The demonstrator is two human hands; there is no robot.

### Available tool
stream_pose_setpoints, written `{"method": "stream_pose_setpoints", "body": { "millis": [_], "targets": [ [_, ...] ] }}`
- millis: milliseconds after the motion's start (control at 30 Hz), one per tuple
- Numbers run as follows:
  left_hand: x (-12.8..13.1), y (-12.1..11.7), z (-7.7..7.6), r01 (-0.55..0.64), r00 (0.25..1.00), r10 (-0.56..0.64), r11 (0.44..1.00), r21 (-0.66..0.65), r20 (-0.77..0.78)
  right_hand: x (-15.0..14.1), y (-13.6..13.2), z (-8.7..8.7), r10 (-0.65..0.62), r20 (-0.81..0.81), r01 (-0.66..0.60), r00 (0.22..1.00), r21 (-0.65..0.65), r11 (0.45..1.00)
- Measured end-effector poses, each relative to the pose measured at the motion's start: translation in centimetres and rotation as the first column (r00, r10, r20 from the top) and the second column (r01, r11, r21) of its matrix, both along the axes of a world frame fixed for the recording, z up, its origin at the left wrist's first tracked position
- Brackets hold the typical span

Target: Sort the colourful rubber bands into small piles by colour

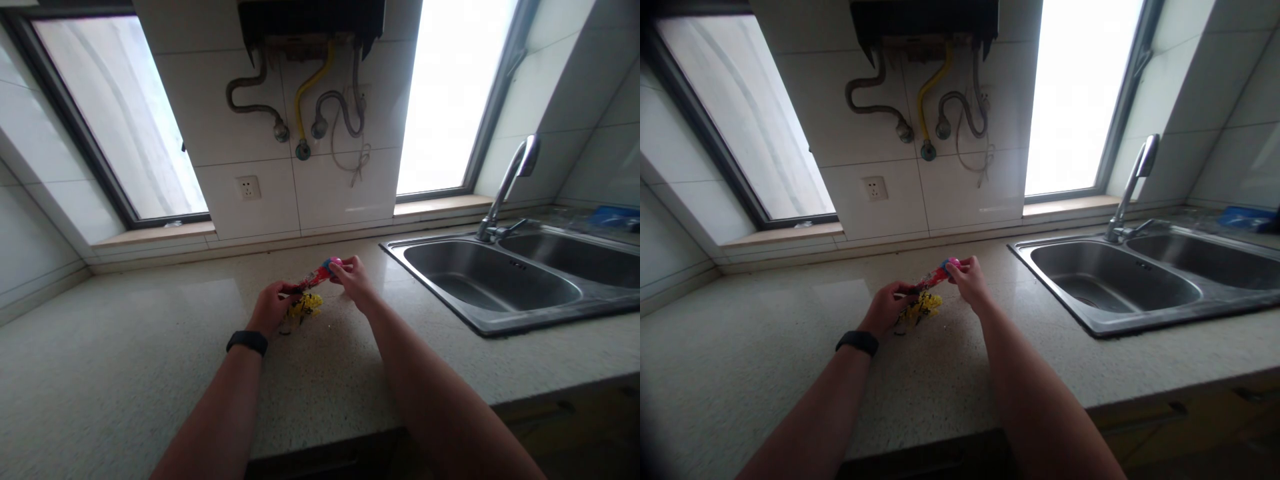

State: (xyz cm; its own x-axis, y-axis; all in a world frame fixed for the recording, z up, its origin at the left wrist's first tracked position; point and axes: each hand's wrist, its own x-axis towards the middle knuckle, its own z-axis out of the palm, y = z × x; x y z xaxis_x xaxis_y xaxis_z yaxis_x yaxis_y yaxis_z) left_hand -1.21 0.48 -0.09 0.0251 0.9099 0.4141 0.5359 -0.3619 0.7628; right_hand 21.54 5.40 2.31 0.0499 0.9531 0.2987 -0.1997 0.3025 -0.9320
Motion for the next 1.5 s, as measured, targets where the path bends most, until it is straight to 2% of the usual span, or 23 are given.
{"method": "stream_pose_setpoints", "body": {
  "millis": [200,300,400,500,667,967,1233,1500],
  "targets": [
    [0.1,-0.4,0.2,0.016,0.997,-0.018,0.999,-0.035,-0.08,0.7,0.2,0.2,-0.082,0.006,0.081,0.997,0.048,0.996],
    [0.1,-0.5,0.2,0.037,0.989,-0.042,0.999,-0.036,-0.14,0.7,0.3,0.2,-0.129,0.075,0.119,0.989,0.135,0.984],
    [0.2,-0.5,0.2,0.056,0.977,-0.056,0.998,-0.01,-0.206,0.5,-0.2,0.4,-0.187,0.133,0.143,0.973,0.289,0.947],
    [0.2,-0.5,0.1,0.025,0.967,-0.015,0.999,0.038,-0.254,0.2,-1.1,0.9,-0.192,0.203,0.092,0.96,0.42,0.903],
    [0.3,-0.7,0.3,0.007,0.961,0.013,0.998,0.069,-0.276,-0.1,-2.1,1.2,-0.245,0.319,0.039,0.915,0.535,0.844],
    [0.5,-0.6,0.3,-0.029,0.967,0.033,0.999,0.018,-0.254,-0.4,-2.3,1.1,-0.292,0.366,0.065,0.884,0.522,0.851],
    [0.7,-0.6,0.6,0.023,0.975,-0.012,0.999,0.048,-0.221,-0.3,-2.8,1.6,-0.288,0.36,0.077,0.887,0.499,0.863],
    [0.9,-0.7,0.7,-0.009,0.965,0.026,0.998,0.067,-0.263,-0.3,-2.9,1.6,-0.298,0.378,0.065,0.876,0.52,0.851]
  ]
}}
